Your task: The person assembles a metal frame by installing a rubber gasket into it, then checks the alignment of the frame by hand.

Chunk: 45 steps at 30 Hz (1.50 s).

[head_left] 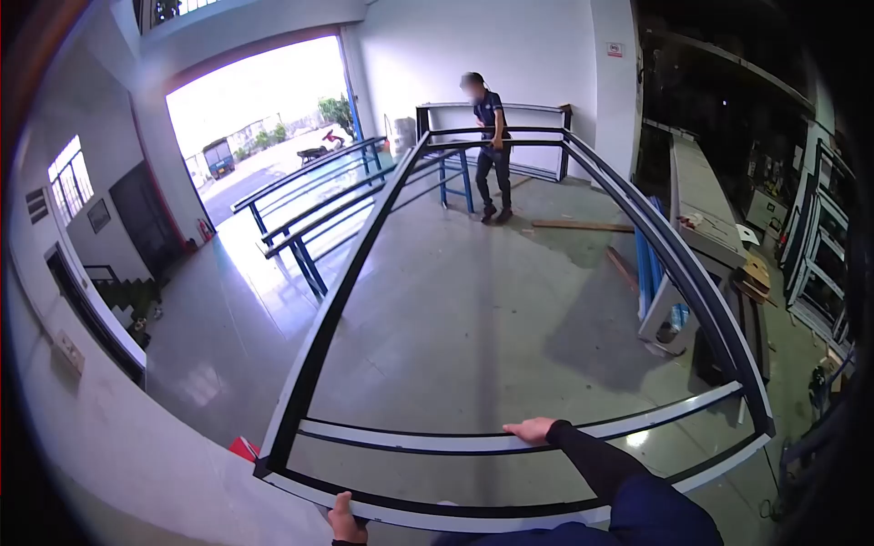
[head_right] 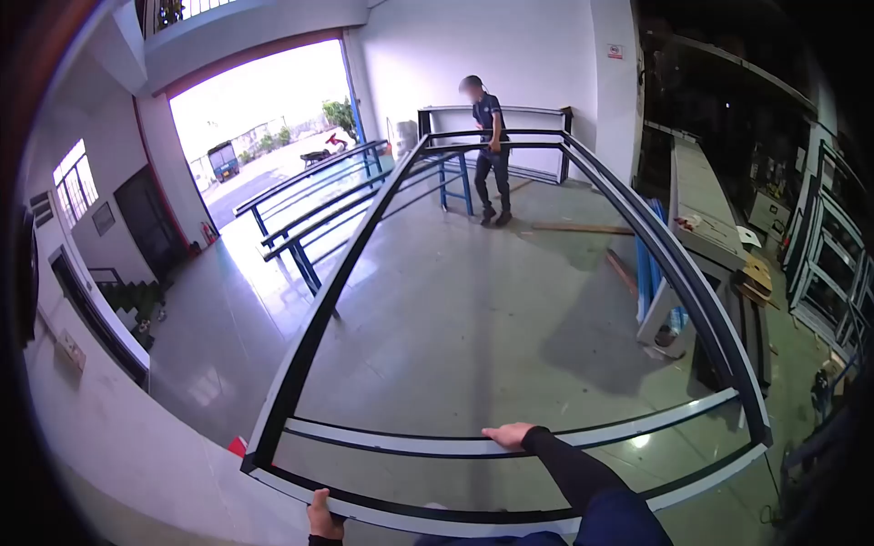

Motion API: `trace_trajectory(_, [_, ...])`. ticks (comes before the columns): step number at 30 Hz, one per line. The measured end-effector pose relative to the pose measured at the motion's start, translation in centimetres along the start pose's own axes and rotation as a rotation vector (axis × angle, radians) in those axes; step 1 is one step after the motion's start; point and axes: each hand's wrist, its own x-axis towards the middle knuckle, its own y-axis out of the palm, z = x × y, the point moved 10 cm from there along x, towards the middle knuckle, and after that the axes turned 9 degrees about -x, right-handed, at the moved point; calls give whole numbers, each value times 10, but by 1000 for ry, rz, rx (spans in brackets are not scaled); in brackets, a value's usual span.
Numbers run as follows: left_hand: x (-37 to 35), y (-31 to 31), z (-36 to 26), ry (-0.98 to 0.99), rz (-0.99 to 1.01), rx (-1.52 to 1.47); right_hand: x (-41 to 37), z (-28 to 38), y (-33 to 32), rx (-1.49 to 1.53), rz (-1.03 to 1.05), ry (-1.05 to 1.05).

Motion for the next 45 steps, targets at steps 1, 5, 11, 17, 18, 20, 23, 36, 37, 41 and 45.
trace_trajectory(1, [21, 5, 4, 35, 17, -22, 17, -4, -12, -8, -45, -10])
trace_trajectory(5, [105, 31, -1, -68, -32, 59, 90, 4, -32, -2, 59, 90])
trace_trajectory(11, [300, 134, -53, -51, -35, 28, 218, 66, -179, 38, 15, 130])
trace_trajectory(17, [432, 221, -105, -46, -55, 44, 331, 97, -270, 1, -27, 141])
trace_trajectory(18, [458, 227, -102, -78, -48, 54, 350, 101, -284, 17, -19, 143])
trace_trajectory(20, [487, 254, -104, -118, -36, 80, 381, 102, -304, 32, 8, 153])
trace_trajectory(23, [558, 283, -109, -69, -29, 90, 419, 109, -361, 102, 10, 203])
trace_trajectory(36, [851, 409, -189, -54, 10, 77, 664, 222, -566, 73, -11, 99])
trace_trajectory(37, [873, 422, -205, -16, 42, 54, 681, 238, -582, 65, -57, 39])
trace_trajectory(41, [926, 420, -265, -38, -86, 81, 720, 297, -601, 149, -23, 167])
trace_trajectory(45, [972, 419, -300, -53, -89, 86, 745, 350, -619, 209, 49, 219])
